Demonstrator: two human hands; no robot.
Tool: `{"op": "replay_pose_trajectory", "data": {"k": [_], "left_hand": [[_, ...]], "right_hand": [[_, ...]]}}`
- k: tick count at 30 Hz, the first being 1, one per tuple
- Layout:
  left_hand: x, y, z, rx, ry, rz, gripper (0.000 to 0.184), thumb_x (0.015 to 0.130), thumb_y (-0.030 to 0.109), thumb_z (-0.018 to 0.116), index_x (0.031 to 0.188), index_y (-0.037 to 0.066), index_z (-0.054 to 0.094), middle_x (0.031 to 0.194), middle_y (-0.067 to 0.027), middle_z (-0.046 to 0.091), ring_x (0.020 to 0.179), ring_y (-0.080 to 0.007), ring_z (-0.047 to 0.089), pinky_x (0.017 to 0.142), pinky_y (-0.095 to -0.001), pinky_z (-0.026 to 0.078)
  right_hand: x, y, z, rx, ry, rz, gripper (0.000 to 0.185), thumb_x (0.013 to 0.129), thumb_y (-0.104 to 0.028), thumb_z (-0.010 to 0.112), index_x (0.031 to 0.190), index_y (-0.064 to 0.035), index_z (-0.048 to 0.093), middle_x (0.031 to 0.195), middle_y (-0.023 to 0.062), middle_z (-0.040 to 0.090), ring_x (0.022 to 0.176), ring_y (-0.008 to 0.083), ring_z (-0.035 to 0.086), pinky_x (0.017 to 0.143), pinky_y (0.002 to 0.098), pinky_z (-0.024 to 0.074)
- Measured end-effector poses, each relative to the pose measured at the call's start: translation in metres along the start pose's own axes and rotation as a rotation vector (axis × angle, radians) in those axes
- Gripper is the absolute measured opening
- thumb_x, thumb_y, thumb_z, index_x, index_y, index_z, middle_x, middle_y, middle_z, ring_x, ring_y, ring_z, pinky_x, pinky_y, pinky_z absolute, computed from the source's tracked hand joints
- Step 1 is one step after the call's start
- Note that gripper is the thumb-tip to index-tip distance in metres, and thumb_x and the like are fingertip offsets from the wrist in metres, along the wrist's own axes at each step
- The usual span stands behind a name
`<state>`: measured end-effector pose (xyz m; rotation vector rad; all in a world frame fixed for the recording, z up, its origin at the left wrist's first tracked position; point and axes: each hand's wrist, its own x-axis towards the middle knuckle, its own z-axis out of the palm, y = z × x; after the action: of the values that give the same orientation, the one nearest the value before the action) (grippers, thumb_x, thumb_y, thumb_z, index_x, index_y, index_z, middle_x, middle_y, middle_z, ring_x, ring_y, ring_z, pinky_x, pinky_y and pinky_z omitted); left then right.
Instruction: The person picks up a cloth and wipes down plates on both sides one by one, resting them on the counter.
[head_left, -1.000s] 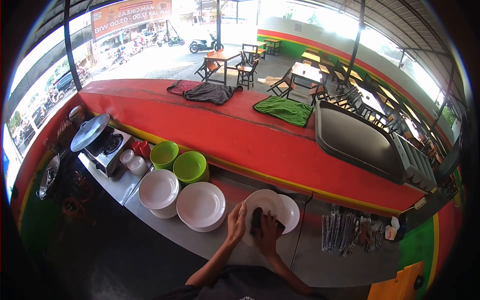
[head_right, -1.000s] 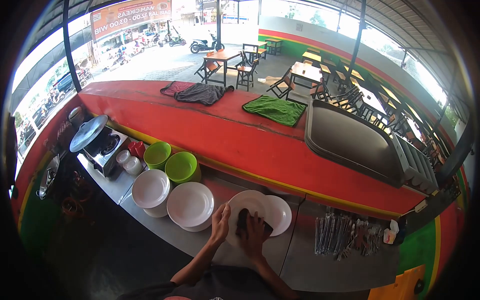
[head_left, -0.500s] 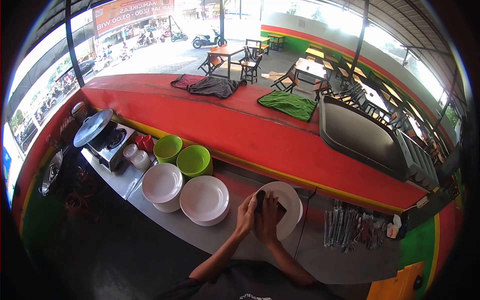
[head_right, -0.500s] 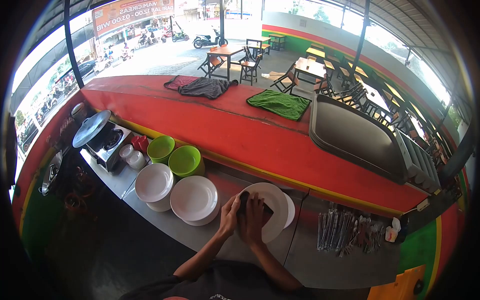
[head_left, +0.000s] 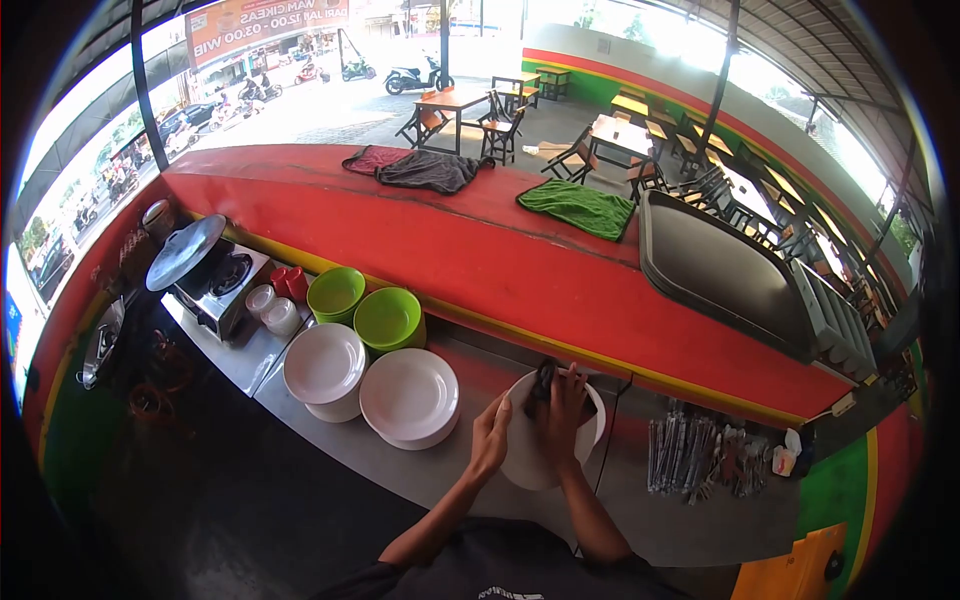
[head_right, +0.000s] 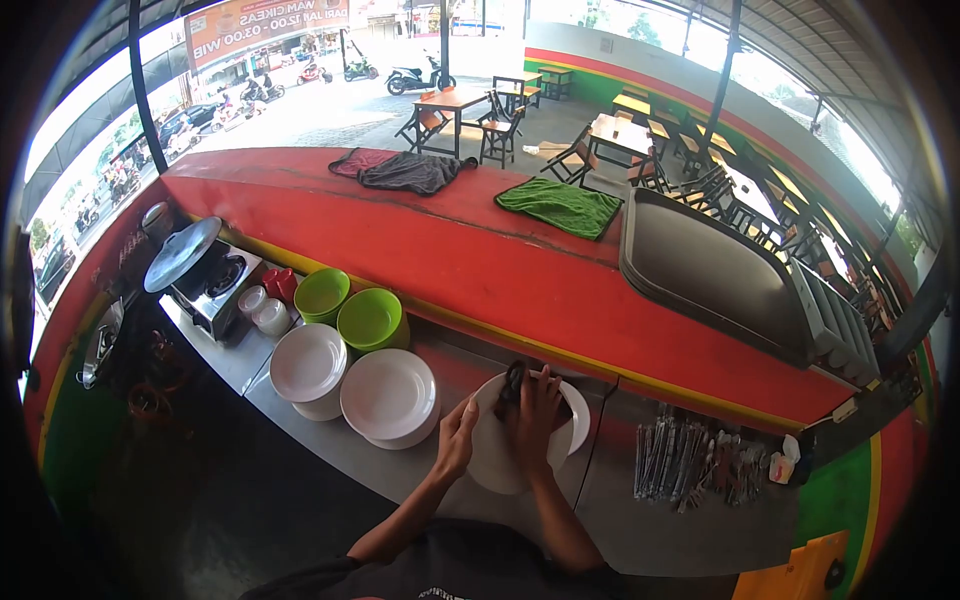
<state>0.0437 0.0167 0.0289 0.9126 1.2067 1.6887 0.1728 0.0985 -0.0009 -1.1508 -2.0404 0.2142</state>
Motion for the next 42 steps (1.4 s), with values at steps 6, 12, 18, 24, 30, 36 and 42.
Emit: {"op": "replay_pose_trajectory", "data": {"k": [6, 12, 18, 24, 30, 36, 42], "left_hand": [[0.001, 0.001, -0.001, -0.031, 0.022, 0.007, 0.050, 0.109, 0.033, 0.048, 0.137, -0.008, 0.056, 0.127, -0.0139, 0.066, 0.120, -0.0179, 0.056, 0.104, -0.0306, 0.042], [0.001, 0.003, -0.003, -0.024, 0.072, 0.016, 0.049, 0.108, 0.033, 0.048, 0.134, -0.008, 0.058, 0.122, -0.0129, 0.067, 0.115, -0.0163, 0.057, 0.101, -0.0298, 0.044], [0.003, 0.002, -0.003, -0.024, 0.065, 0.033, 0.047, 0.109, 0.032, 0.049, 0.134, -0.006, 0.059, 0.120, -0.0098, 0.066, 0.112, -0.0139, 0.056, 0.099, -0.0287, 0.043], [-0.002, 0.001, 0.001, -0.023, 0.093, -0.009, 0.046, 0.108, 0.033, 0.050, 0.132, -0.005, 0.060, 0.118, -0.0084, 0.067, 0.111, -0.0129, 0.056, 0.099, -0.0286, 0.043], [-0.005, 0.008, 0.003, -0.027, 0.038, -0.108, 0.046, 0.108, 0.034, 0.050, 0.130, -0.004, 0.061, 0.117, -0.0085, 0.068, 0.111, -0.0140, 0.058, 0.099, -0.0291, 0.044], [-0.005, -0.004, 0.002, -0.016, -0.017, -0.065, 0.046, 0.107, 0.036, 0.051, 0.129, -0.003, 0.062, 0.113, -0.0072, 0.068, 0.106, -0.0125, 0.058, 0.095, -0.0280, 0.045], [-0.009, 0.003, -0.001, 0.021, -0.032, -0.084, 0.045, 0.107, 0.036, 0.052, 0.127, -0.004, 0.063, 0.108, -0.0038, 0.067, 0.101, -0.0096, 0.056, 0.091, -0.0253, 0.045]], "right_hand": [[-0.005, 0.000, -0.008, 0.010, -0.036, 0.059, 0.067, 0.095, -0.020, 0.057, 0.156, -0.0064, 0.033, 0.163, 0.0269, 0.021, 0.149, 0.0540, 0.016, 0.120, 0.0614, 0.0185], [-0.026, -0.010, -0.018, 0.096, -0.134, 0.091, 0.069, 0.095, -0.023, 0.058, 0.157, -0.0065, 0.031, 0.164, 0.0271, 0.019, 0.150, 0.0527, 0.013, 0.121, 0.0601, 0.0151], [-0.052, -0.024, -0.020, 0.218, -0.209, 0.080, 0.073, 0.097, -0.031, 0.058, 0.158, -0.0047, 0.029, 0.165, 0.0271, 0.017, 0.151, 0.0525, 0.011, 0.121, 0.0595, 0.0141], [-0.060, -0.038, -0.025, 0.293, -0.267, 0.043, 0.073, 0.098, -0.035, 0.057, 0.158, -0.0047, 0.027, 0.165, 0.0266, 0.017, 0.151, 0.0529, 0.011, 0.122, 0.0588, 0.0135], [-0.057, -0.047, -0.025, 0.370, -0.250, 0.020, 0.072, 0.098, -0.031, 0.056, 0.158, -0.0041, 0.027, 0.166, 0.0265, 0.013, 0.151, 0.0539, 0.006, 0.122, 0.0601, 0.0111], [-0.047, -0.034, -0.013, 0.286, -0.189, 0.011, 0.071, 0.095, -0.022, 0.057, 0.158, -0.0071, 0.029, 0.166, 0.0267, 0.012, 0.150, 0.0565, 0.004, 0.121, 0.0623, 0.0101], [-0.034, -0.013, -0.009, 0.152, -0.085, 0.032, 0.067, 0.092, -0.017, 0.060, 0.155, -0.0100, 0.038, 0.166, 0.0253, 0.012, 0.150, 0.0565, 0.005, 0.120, 0.0630, 0.0123]]}}
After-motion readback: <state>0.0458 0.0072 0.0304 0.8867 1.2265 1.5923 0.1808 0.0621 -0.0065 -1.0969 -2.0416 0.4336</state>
